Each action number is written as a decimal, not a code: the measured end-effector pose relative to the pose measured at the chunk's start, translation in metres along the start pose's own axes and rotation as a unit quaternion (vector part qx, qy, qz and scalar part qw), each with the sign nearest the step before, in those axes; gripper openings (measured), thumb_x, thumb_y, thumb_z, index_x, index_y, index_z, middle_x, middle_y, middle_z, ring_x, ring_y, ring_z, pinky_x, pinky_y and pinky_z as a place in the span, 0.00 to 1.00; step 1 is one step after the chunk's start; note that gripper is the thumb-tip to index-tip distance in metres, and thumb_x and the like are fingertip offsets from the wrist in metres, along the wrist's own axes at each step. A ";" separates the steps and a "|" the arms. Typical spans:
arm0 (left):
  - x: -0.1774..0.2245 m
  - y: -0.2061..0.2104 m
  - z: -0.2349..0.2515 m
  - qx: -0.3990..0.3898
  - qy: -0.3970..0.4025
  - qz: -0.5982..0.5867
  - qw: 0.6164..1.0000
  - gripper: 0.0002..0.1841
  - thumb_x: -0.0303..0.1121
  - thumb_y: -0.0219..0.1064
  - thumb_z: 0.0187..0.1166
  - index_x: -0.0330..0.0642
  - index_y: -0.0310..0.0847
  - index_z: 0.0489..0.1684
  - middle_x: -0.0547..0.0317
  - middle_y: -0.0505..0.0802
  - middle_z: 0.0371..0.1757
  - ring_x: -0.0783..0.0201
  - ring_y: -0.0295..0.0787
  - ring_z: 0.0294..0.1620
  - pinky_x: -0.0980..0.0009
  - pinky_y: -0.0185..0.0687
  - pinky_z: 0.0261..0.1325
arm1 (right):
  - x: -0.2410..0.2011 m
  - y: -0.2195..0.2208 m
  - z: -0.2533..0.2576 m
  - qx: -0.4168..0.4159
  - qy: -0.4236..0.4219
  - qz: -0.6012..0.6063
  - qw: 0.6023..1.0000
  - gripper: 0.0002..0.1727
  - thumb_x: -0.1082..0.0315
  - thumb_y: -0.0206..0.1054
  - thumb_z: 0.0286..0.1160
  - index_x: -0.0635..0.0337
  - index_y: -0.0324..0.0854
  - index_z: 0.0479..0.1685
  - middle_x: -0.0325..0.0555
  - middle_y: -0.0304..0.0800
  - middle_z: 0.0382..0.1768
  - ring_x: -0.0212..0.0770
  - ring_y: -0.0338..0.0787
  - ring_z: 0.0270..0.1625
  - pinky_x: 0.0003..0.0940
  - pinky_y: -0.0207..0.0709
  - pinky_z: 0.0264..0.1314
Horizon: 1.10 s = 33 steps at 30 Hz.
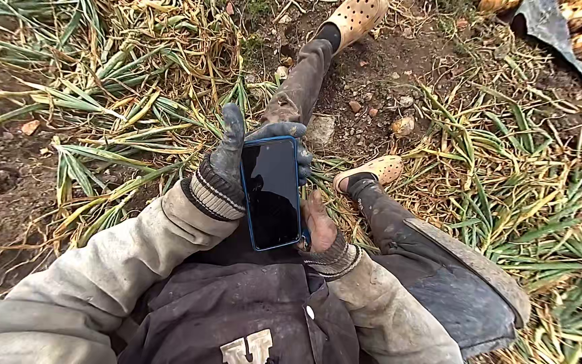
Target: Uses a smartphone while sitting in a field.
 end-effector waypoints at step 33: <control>-0.001 -0.002 -0.003 0.015 -0.011 0.031 0.999 0.54 0.83 0.39 0.70 0.39 0.77 0.70 0.37 0.89 0.57 0.44 0.90 0.55 0.46 0.88 0.59 | -0.039 0.036 -0.022 0.043 -0.438 -0.590 0.677 0.24 0.52 0.56 0.85 0.56 0.91 0.62 0.39 0.79 0.19 0.34 0.77 0.20 0.30 0.71 0.20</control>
Point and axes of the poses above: each hand's wrist, its own z-axis towards the middle knuckle, its own y-axis out of the palm, x = y × z, the point moved 2 cm from there along z, towards the middle knuckle
